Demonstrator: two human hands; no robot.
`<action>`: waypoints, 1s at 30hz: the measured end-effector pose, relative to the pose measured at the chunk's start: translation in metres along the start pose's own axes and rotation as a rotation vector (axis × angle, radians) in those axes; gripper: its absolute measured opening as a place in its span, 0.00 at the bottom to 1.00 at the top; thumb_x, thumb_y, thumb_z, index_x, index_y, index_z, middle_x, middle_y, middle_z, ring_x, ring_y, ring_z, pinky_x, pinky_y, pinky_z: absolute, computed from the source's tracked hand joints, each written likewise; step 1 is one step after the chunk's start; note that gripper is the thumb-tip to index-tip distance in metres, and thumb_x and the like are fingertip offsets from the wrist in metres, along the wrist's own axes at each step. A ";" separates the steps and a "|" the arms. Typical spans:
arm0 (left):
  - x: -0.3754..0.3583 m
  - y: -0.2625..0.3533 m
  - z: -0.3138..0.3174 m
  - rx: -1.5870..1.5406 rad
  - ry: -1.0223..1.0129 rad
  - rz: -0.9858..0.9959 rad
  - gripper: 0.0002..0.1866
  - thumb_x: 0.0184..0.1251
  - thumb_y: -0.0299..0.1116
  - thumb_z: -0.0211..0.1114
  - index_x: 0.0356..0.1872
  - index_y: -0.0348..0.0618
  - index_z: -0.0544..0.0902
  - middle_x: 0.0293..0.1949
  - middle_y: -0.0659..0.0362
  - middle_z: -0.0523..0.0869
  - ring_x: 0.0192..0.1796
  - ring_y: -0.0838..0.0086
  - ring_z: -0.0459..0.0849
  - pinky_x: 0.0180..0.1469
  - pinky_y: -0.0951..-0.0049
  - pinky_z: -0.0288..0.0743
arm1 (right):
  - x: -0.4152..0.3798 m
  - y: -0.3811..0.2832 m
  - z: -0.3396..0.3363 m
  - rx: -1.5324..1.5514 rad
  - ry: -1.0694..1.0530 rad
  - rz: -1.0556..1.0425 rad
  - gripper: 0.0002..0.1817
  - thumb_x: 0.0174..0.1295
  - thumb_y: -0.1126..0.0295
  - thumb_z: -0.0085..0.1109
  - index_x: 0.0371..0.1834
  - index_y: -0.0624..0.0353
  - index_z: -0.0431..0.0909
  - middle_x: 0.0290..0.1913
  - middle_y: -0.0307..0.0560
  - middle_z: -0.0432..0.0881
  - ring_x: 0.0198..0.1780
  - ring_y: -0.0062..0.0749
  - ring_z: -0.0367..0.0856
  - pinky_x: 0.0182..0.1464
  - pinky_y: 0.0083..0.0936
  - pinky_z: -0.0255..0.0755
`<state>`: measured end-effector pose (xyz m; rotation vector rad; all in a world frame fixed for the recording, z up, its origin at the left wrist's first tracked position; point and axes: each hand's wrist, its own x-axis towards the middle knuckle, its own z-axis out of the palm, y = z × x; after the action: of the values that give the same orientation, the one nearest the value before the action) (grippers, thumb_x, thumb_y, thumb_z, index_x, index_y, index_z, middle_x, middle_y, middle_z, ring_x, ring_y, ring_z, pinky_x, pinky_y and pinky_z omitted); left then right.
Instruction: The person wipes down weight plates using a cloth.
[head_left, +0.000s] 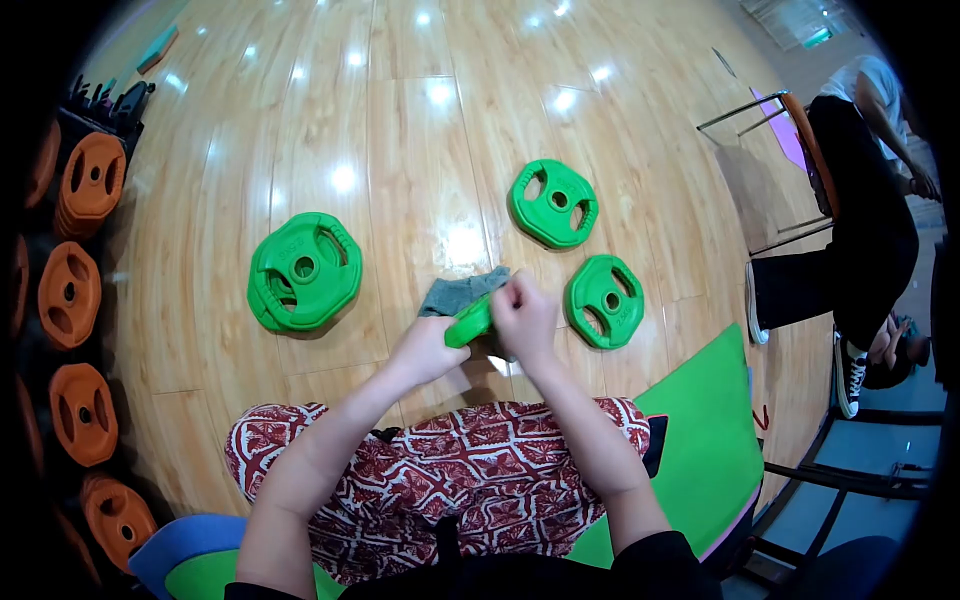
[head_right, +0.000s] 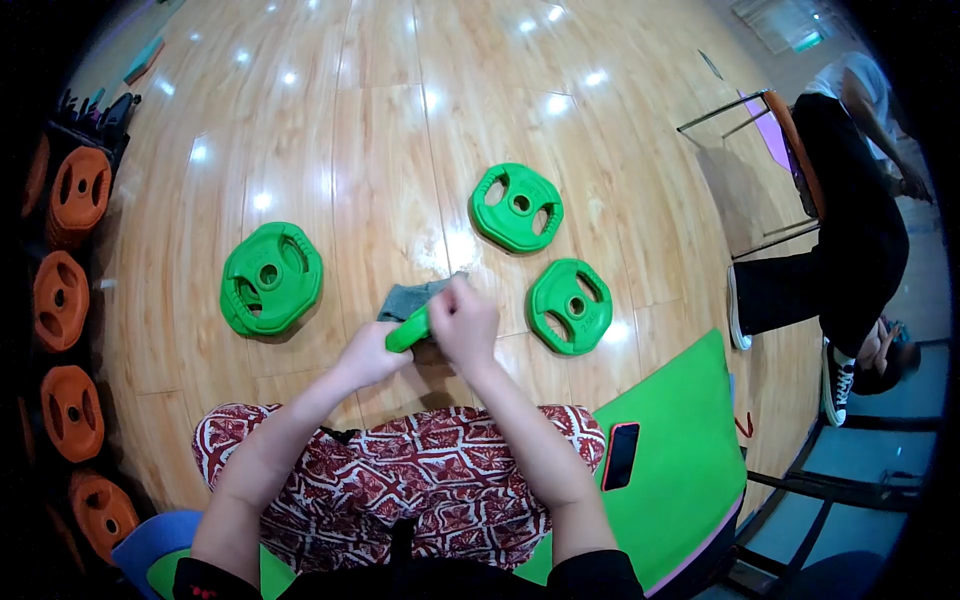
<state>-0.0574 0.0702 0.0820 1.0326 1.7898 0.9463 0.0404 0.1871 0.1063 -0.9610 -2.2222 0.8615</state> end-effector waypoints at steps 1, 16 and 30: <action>0.001 -0.004 0.002 -0.002 0.003 -0.004 0.11 0.43 0.32 0.62 0.27 0.36 0.78 0.24 0.48 0.80 0.28 0.60 0.79 0.34 0.67 0.71 | -0.012 -0.014 0.003 -0.054 -0.034 -0.234 0.09 0.47 0.71 0.55 0.16 0.59 0.65 0.12 0.48 0.68 0.15 0.42 0.71 0.18 0.34 0.64; 0.000 -0.004 0.013 0.109 0.081 0.161 0.14 0.41 0.41 0.61 0.25 0.40 0.79 0.24 0.46 0.80 0.31 0.52 0.79 0.34 0.59 0.73 | -0.021 -0.027 0.003 -0.308 -0.139 -0.490 0.08 0.46 0.70 0.53 0.16 0.56 0.66 0.13 0.46 0.70 0.17 0.42 0.72 0.18 0.34 0.63; 0.000 0.000 0.007 0.117 0.023 0.051 0.15 0.41 0.40 0.63 0.26 0.39 0.79 0.27 0.45 0.81 0.32 0.52 0.79 0.35 0.60 0.73 | -0.005 -0.008 0.000 -0.184 -0.090 -0.487 0.09 0.43 0.72 0.54 0.14 0.60 0.63 0.11 0.49 0.65 0.16 0.42 0.70 0.17 0.32 0.60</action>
<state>-0.0507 0.0711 0.0792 1.1497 1.8635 0.8967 0.0397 0.1786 0.1108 -0.4243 -2.4907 0.4910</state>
